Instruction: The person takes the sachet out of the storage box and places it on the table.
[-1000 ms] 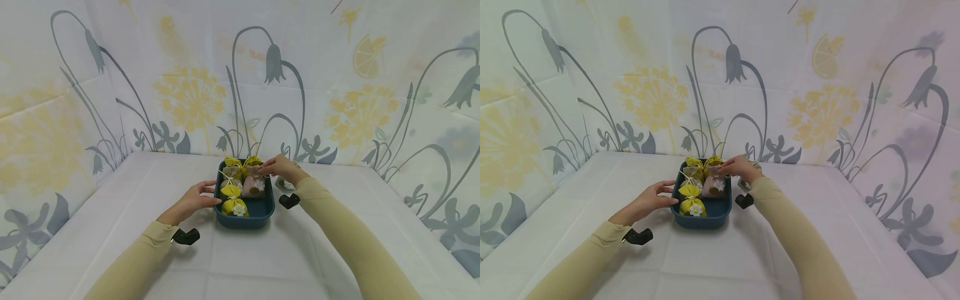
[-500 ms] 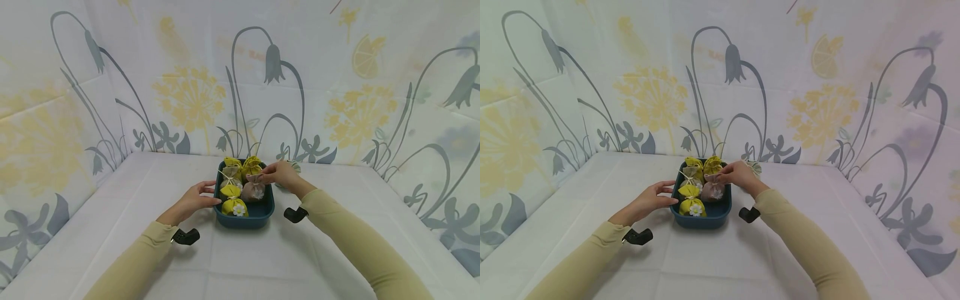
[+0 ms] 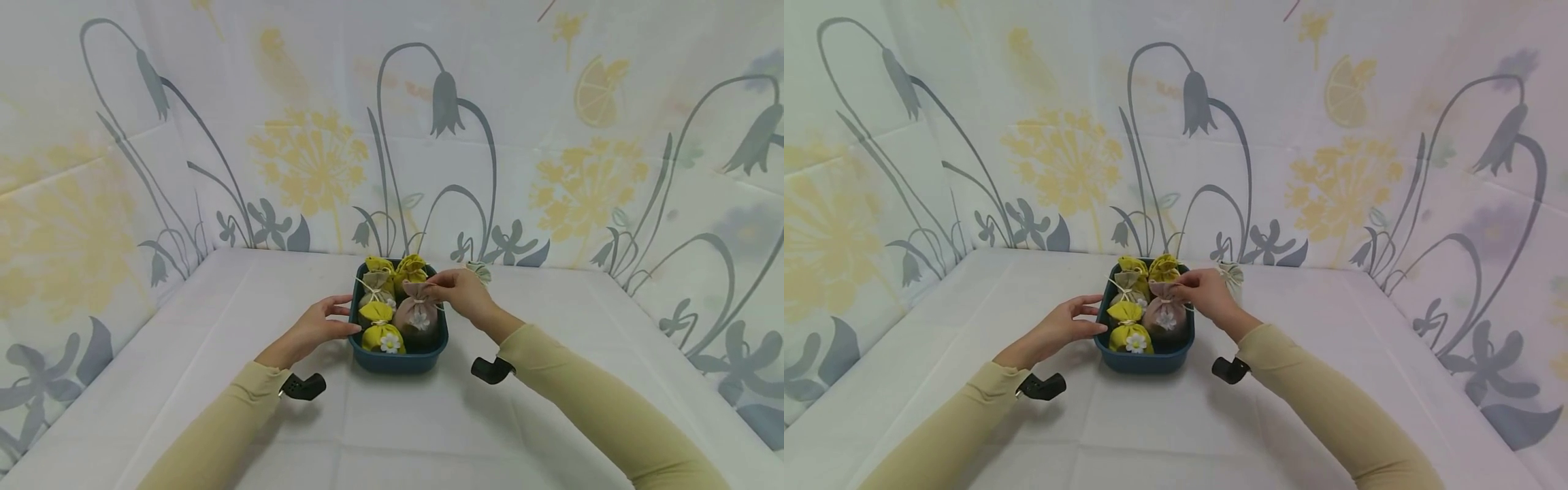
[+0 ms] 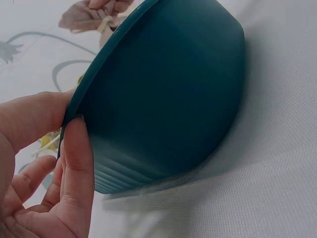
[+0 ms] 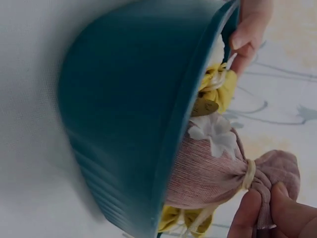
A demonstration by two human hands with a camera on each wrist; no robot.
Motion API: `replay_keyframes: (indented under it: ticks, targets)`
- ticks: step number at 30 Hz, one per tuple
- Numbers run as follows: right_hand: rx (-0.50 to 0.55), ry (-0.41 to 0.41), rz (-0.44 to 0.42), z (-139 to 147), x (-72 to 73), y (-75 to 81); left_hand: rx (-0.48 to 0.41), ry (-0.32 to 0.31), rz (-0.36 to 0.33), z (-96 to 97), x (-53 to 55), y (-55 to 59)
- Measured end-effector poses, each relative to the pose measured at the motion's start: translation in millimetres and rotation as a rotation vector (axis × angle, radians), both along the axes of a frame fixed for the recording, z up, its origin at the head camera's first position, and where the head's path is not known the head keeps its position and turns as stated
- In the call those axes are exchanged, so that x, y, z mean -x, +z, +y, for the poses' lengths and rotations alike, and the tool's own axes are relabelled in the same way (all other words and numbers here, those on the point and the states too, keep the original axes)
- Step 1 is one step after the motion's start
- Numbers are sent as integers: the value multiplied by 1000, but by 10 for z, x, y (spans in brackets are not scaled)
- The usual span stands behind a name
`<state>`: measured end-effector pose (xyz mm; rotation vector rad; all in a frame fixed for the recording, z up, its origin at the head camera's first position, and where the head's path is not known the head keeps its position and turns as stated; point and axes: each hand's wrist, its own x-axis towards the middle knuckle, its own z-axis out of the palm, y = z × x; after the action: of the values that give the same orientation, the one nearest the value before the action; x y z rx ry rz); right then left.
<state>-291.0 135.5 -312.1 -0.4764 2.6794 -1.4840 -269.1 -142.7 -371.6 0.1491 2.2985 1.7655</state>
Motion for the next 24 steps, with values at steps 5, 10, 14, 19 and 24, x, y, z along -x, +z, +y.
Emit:
replay_keyframes:
  ticks: [5,10,14,19,24]
  targets:
    - [71,-31,38,58,-85,101,-3,1,-4,-6,-1,-18]
    - [115,-48,54,112,-153,189,-15,-14,17,-22,-10,-32]
    - [138,-71,64,151,-204,237,-21,-19,19,-30,-24,-34]
    - [126,-98,84,247,-242,293,-17,-21,18,-30,-31,-24]
    - [107,-108,113,393,-275,370,-19,-22,16,-25,-1,-12]
